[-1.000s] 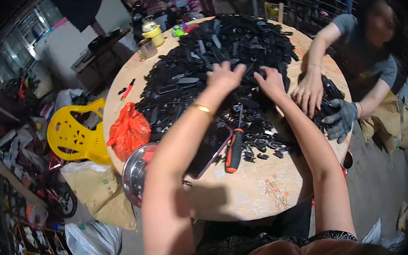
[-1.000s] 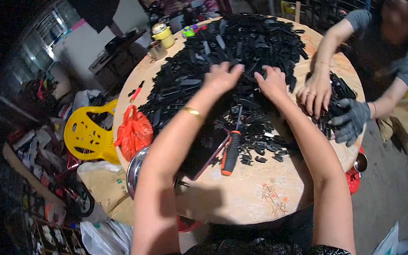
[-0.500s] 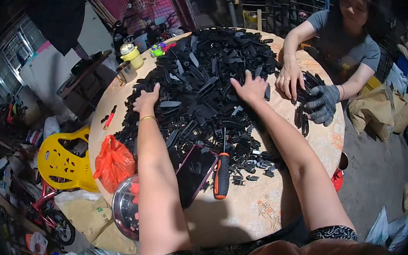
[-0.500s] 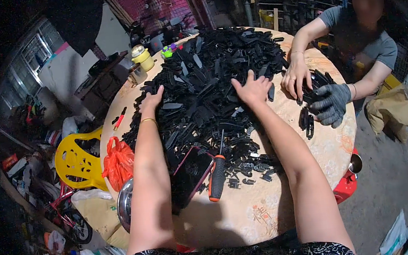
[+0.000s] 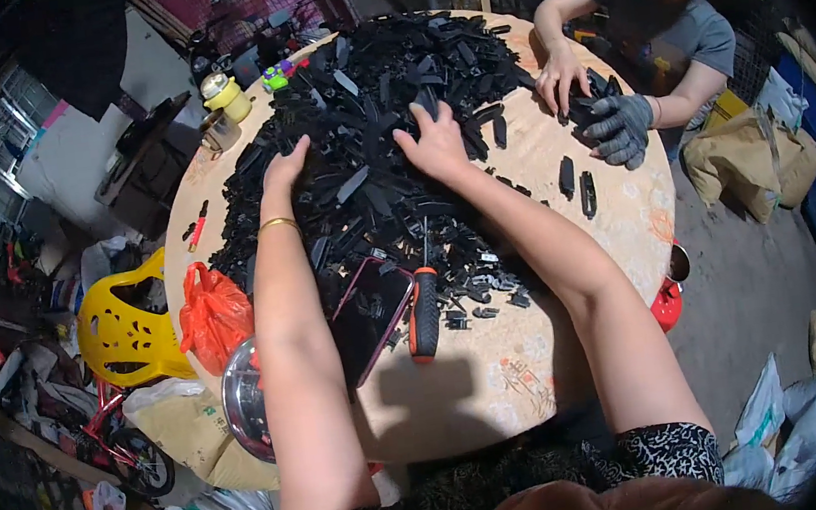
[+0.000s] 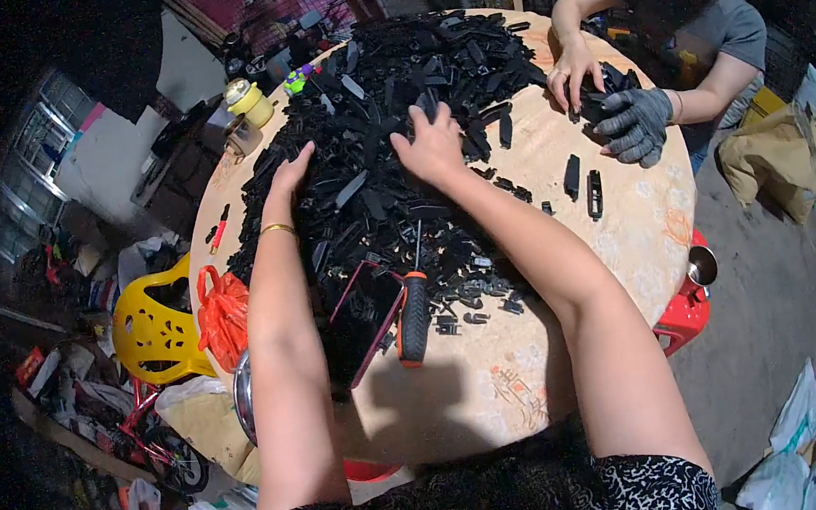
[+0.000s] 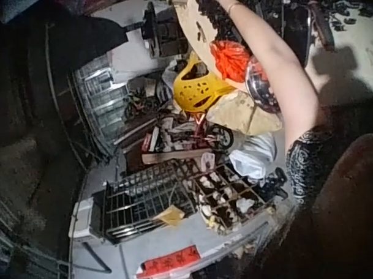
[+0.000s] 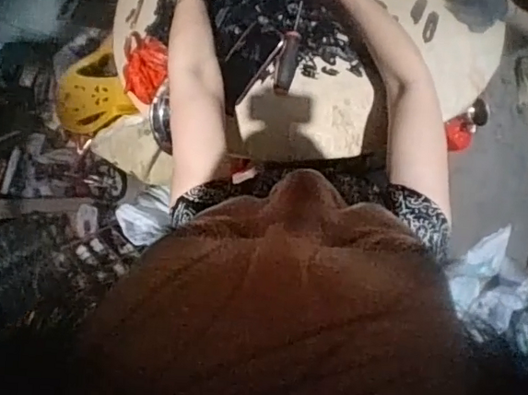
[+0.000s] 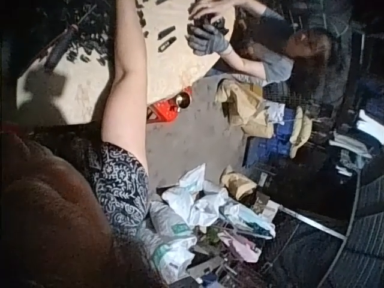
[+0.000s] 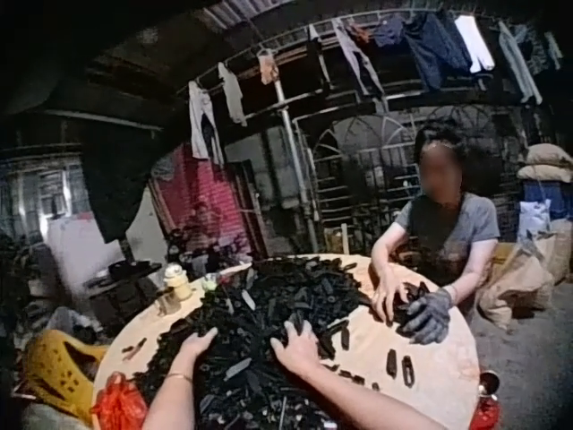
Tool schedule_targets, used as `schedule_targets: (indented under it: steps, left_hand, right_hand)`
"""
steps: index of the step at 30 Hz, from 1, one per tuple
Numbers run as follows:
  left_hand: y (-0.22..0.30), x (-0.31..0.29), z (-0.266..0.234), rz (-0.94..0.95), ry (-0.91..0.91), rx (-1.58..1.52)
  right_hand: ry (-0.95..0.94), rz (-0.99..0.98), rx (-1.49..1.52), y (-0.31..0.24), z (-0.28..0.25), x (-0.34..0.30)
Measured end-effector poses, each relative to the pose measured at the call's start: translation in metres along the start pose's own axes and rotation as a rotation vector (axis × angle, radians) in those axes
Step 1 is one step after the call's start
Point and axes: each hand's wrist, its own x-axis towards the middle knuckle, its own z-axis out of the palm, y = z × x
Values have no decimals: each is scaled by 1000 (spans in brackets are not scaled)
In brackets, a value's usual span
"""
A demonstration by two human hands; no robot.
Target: The person assembles small black plastic components into assembled parts at a table, using a screwdriver.
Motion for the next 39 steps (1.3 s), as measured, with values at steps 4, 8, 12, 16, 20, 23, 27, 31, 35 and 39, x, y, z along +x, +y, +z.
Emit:
schedule_targets:
  steps: [4, 8, 12, 16, 20, 23, 27, 31, 35, 39]
  left_hand:
    - [37, -25, 12, 125, -93, -23]
    - [39, -43, 8, 146, -68, 41]
    - [71, -78, 15, 172, -9, 124]
    - [105, -150, 36, 741, 183, 273]
    - [120, -167, 78, 1285, -242, 205]
    - [120, -176, 81, 1241, -361, 474]
    - [109, -161, 63, 1271, -200, 554]
    - [105, -153, 58, 1274, -19, 479]
    - [101, -139, 57, 1203, 69, 528]
    - [81, -124, 59, 1186, 120, 414]
  right_hand:
    - [-243, -67, 36, -11, -19, -11]
    - [-172, -257, 22, -29, -65, -49]
    - [-436, -456, -214, -40, -150, -142]
    - [-570, -508, -436, -41, -156, -191]
    - [-471, -692, -337, -36, -127, -179]
    - [-405, -598, -340, -29, -127, -163]
    - [-293, -591, -383, -14, -117, -151]
    - [-178, -469, -488, 1, -108, -127]
    - [-150, -203, -499, 32, -104, -93]
    - [-159, -275, -367, 12, -105, -100]
